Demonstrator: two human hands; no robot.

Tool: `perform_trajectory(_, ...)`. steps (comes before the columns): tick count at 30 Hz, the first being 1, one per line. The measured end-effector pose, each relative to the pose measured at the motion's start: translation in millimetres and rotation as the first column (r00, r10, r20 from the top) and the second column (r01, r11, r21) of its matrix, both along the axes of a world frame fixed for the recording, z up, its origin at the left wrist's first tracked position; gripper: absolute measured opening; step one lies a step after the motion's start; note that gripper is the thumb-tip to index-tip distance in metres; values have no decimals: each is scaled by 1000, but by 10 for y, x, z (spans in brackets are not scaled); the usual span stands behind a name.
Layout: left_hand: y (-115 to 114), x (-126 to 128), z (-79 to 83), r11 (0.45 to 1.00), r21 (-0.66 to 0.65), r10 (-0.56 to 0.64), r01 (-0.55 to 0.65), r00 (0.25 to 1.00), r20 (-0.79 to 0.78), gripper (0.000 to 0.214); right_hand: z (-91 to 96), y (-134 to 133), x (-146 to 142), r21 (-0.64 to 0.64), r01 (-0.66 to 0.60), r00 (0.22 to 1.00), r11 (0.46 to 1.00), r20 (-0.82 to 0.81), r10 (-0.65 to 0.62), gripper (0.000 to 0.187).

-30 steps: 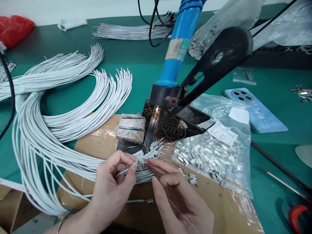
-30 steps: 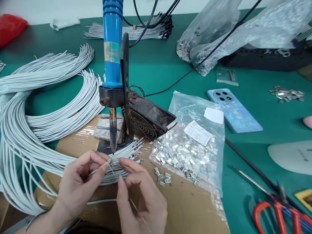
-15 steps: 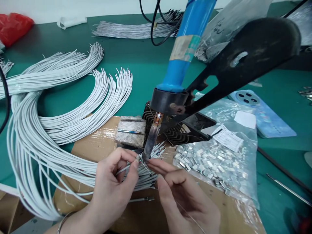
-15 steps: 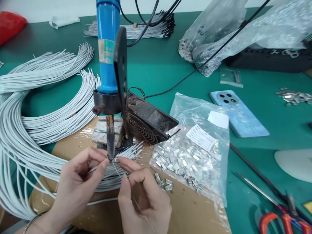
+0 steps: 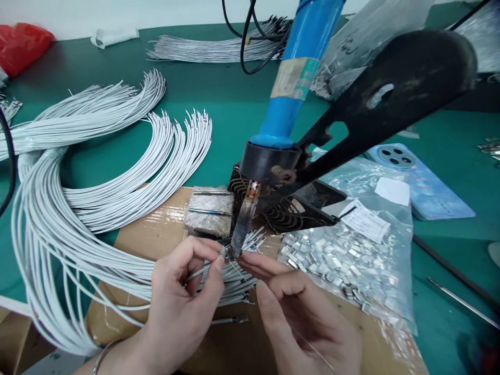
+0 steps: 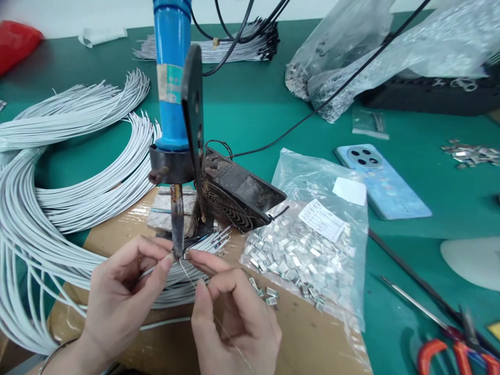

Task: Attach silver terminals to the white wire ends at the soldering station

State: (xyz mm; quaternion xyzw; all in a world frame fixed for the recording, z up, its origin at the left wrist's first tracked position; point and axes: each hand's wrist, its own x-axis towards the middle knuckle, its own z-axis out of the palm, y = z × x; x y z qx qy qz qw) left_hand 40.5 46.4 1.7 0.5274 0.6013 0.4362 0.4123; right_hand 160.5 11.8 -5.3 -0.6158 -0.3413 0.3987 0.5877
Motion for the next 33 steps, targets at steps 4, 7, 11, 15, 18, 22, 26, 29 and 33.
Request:
perform_trajectory(4,-20,-14,-25,1000,12,10,-10,1000,-4,15,13,12,-13,8,11,1000,1000,9,-11,27)
perform_trajectory(7,-17,-22,-9,1000,7,0,0,1000,-10,16,26,24,-17,21,7,1000,1000,5,-7,27)
perform_trajectory(11,-19,-17,14,1000,-1,-9,9,1000,-3,16,23,25,-7,36,1,1000,999,-6,-1,28)
perform_trajectory(15,-36,-19,-4,1000,-2,-1,1,1000,4,16,0,8,6,28,5,1000,1000,-9,-4,27)
perform_trajectory(18,-41,-28,-16,1000,6,-3,3,1000,2,17,-14,-1,9,25,9,1000,1000,10,-9,27)
perform_trajectory(22,-40,-36,-16,1000,17,-7,7,1000,5,16,-12,-5,14,28,6,1000,1000,5,-6,27)
perform_trajectory(26,-40,-31,-20,1000,29,-9,9,1000,9,17,-5,-5,22,27,-7,1000,1000,-12,8,28)
perform_trajectory(29,-37,-26,-26,999,31,-11,11,1000,4,16,-12,-6,21,31,-12,1000,999,-4,12,27)
perform_trajectory(33,-38,-28,-21,1000,28,-1,1,1000,-12,17,-43,-4,36,36,-12,1000,999,5,12,27)
